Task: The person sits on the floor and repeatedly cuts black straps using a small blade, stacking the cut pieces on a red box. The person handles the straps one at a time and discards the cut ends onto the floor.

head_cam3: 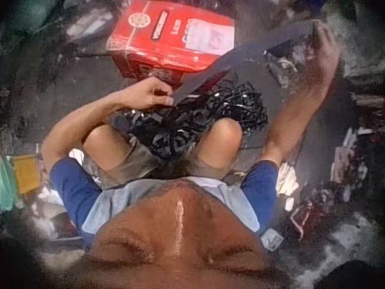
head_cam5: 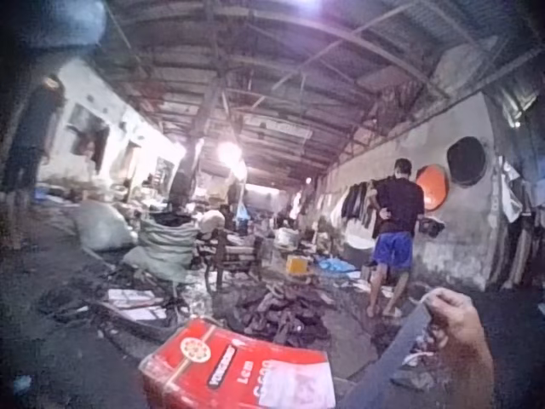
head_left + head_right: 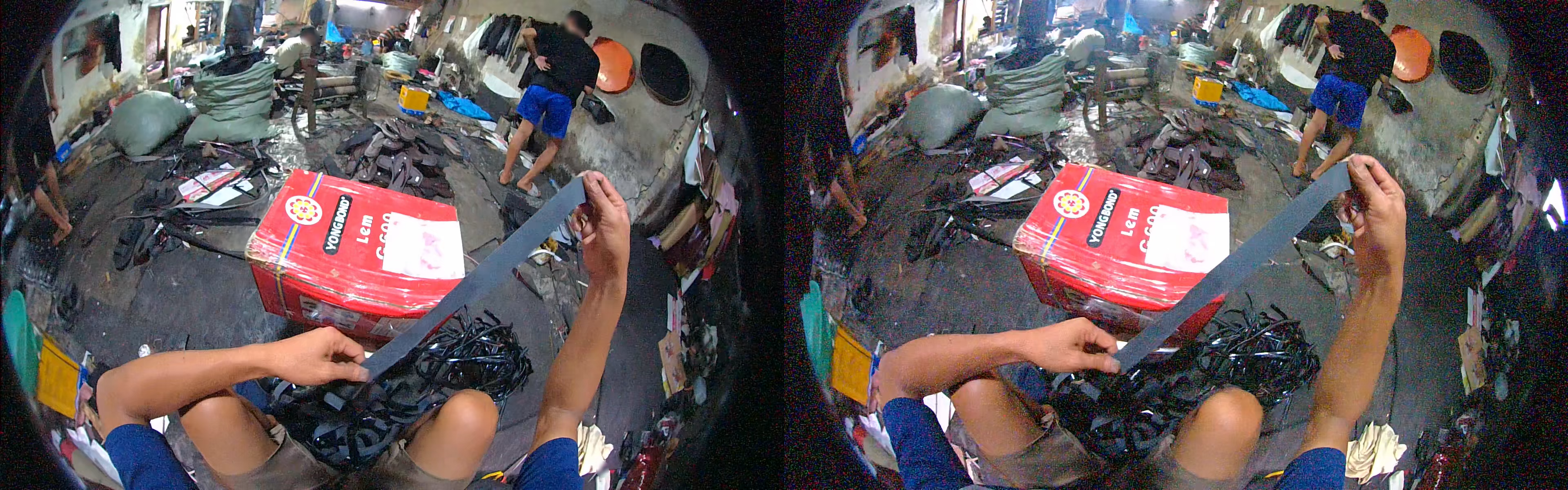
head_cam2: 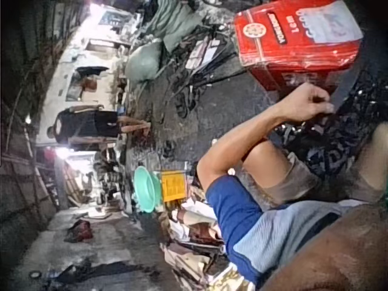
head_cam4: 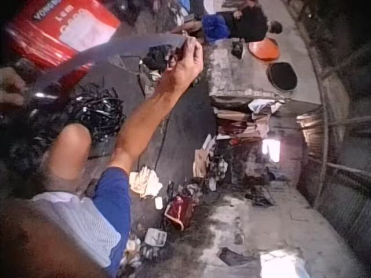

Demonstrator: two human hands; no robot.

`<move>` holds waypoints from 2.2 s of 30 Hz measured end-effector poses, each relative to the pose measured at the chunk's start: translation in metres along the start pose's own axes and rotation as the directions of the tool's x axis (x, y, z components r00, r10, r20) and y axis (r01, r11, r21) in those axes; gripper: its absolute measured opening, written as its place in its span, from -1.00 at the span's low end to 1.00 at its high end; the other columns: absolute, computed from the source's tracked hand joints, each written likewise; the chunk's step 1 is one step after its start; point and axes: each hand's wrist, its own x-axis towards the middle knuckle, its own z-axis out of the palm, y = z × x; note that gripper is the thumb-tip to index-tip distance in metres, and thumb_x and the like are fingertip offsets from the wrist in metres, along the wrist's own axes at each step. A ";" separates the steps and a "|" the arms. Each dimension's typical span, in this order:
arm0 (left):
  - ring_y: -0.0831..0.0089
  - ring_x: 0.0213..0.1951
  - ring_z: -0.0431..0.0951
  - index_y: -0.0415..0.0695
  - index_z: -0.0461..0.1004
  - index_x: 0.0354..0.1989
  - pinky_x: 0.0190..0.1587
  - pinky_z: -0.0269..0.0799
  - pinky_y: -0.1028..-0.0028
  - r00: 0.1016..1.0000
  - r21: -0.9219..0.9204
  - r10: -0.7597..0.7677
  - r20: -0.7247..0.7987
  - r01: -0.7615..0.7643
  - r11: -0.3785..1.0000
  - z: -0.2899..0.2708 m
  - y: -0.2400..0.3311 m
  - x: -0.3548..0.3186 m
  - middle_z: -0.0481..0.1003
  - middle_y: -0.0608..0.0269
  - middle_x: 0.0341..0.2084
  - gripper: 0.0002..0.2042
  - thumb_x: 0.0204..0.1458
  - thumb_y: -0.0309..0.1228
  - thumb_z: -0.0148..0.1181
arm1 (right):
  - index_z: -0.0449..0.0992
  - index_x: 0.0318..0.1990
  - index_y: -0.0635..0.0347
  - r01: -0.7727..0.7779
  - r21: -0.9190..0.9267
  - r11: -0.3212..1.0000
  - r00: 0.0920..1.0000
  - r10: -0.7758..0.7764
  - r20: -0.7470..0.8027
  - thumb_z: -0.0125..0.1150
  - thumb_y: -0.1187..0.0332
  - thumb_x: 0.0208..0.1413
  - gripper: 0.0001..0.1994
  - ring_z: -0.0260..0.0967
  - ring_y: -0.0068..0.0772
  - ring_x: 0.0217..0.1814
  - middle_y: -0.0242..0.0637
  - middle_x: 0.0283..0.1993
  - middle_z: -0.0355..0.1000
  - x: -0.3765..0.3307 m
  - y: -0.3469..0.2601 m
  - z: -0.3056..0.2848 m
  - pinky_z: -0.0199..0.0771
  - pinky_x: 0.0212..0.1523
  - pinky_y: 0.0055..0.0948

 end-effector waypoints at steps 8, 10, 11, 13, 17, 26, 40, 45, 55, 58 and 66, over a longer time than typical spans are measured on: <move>0.64 -0.30 0.48 -0.24 0.60 -0.19 -0.24 0.46 0.51 0.964 0.176 -0.086 -0.251 0.133 0.975 -0.104 0.022 -0.078 0.55 0.43 -0.37 -0.86 0.22 -0.42 0.24 | 0.71 -0.16 0.25 -0.294 -0.422 0.858 0.888 0.408 0.211 0.41 0.30 0.17 -0.79 0.37 -0.70 -0.47 -0.50 -0.43 0.53 0.007 0.056 -0.026 0.27 -0.50 -0.63; 0.60 -0.31 0.52 -0.23 0.60 -0.22 -0.25 0.51 0.48 0.902 0.115 -0.142 -0.407 0.205 0.972 -0.137 0.029 -0.101 0.57 0.40 -0.36 -0.89 0.20 -0.45 0.24 | 0.72 -0.16 0.24 -0.286 -0.452 0.845 0.855 0.438 0.278 0.45 0.29 0.12 -0.77 0.38 -0.68 -0.48 -0.48 -0.44 0.54 0.001 0.073 -0.013 0.30 -0.50 -0.61; 0.57 -0.31 0.54 -0.22 0.61 -0.24 -0.25 0.54 0.45 0.869 0.114 -0.173 -0.463 0.252 0.961 -0.156 0.029 -0.111 0.58 0.39 -0.37 -0.91 0.20 -0.47 0.24 | 0.72 -0.16 0.23 -0.275 -0.441 0.854 0.831 0.442 0.338 0.46 0.29 0.10 -0.76 0.38 -0.67 -0.48 -0.47 -0.44 0.54 -0.001 0.082 -0.004 0.32 -0.50 -0.60; 0.55 -0.31 0.56 -0.24 0.59 -0.27 -0.25 0.56 0.39 0.803 0.191 -0.221 -0.553 0.380 0.905 -0.193 0.021 -0.125 0.56 0.39 -0.41 -0.89 0.15 -0.44 0.28 | 0.73 -0.19 0.21 -0.273 -0.495 0.825 0.801 0.480 0.359 0.47 0.29 0.08 -0.79 0.41 -0.65 -0.48 -0.45 -0.44 0.56 -0.008 0.095 0.036 0.35 -0.47 -0.58; -0.07 0.02 0.59 -0.22 0.63 -0.15 0.04 0.55 0.08 0.485 0.506 0.231 -0.844 0.862 0.039 -0.214 0.021 -0.059 0.58 -0.18 -0.07 -0.74 -0.05 -0.47 0.30 | 0.71 -0.19 0.28 0.016 -0.555 0.832 0.894 0.236 0.380 0.43 0.33 0.00 -0.75 0.50 -0.53 -0.41 -0.35 -0.44 0.58 -0.019 0.142 0.073 0.52 -0.33 -0.42; 0.06 -0.10 0.64 -0.27 0.57 -0.04 0.00 0.55 0.21 0.788 0.607 0.493 -0.368 -0.198 0.770 -0.075 0.030 0.178 0.61 -0.09 -0.16 -0.65 -0.01 -0.39 0.37 | 0.62 -0.17 0.13 0.166 -0.707 0.688 0.947 0.088 0.308 0.42 0.27 -0.02 -0.73 0.61 -0.15 -0.31 -0.20 -0.34 0.63 -0.041 0.125 0.097 0.58 -0.21 -0.20; 0.25 -0.24 0.63 -0.21 0.68 -0.17 -0.18 0.55 0.30 0.644 0.760 0.697 -0.316 -0.268 0.592 -0.064 0.003 0.184 0.56 0.10 -0.31 -0.80 0.03 -0.46 0.37 | 0.73 -0.20 0.11 0.399 -0.712 0.577 0.900 -0.097 0.425 0.43 0.29 0.07 -0.82 0.52 -0.16 -0.16 -0.21 -0.22 0.48 -0.054 0.126 0.077 0.54 -0.11 -0.24; 0.25 -0.25 0.63 -0.20 0.69 -0.21 -0.19 0.54 0.33 0.742 0.514 0.502 -0.445 -0.247 0.822 -0.065 0.012 0.181 0.58 0.09 -0.34 -0.76 -0.08 -0.42 0.44 | 0.73 -0.16 0.14 0.451 -0.599 0.662 0.843 -0.094 0.530 0.43 0.32 0.06 -0.80 0.50 -0.16 -0.23 -0.17 -0.23 0.45 -0.041 0.127 0.065 0.52 -0.18 -0.29; 0.29 -0.29 0.62 -0.21 0.69 -0.35 -0.19 0.53 0.32 0.727 0.458 0.455 -0.515 -0.216 0.862 -0.068 0.006 0.192 0.61 0.11 -0.39 -0.85 -0.09 -0.44 0.44 | 0.75 -0.23 0.18 0.286 -0.613 0.737 0.935 -0.076 0.346 0.51 0.36 0.00 -0.82 0.39 -0.49 -0.35 -0.33 -0.32 0.43 -0.045 0.145 0.069 0.40 -0.34 -0.47; 0.29 -0.32 0.64 -0.18 0.69 -0.40 -0.22 0.54 0.31 0.684 0.486 0.485 -0.545 -0.215 0.847 -0.067 0.004 0.194 0.61 0.11 -0.41 -0.90 -0.09 -0.44 0.44 | 0.72 -0.29 0.28 0.211 -0.547 0.810 0.963 -0.077 0.258 0.48 0.39 0.01 -0.84 0.36 -0.55 -0.31 -0.39 -0.37 0.39 -0.050 0.153 0.077 0.40 -0.28 -0.55; 0.20 -0.47 0.65 -0.21 0.66 -0.47 -0.32 0.56 0.27 0.740 0.620 0.496 -0.455 -0.136 0.772 -0.076 0.017 0.209 0.62 0.00 -0.51 -0.87 -0.10 -0.40 0.36 | 0.43 -0.29 0.15 -0.267 0.027 0.963 0.962 0.265 0.067 0.33 0.60 -0.03 -0.79 0.27 -0.71 -0.36 -0.56 -0.38 0.34 -0.044 0.198 0.084 0.28 -0.37 -0.64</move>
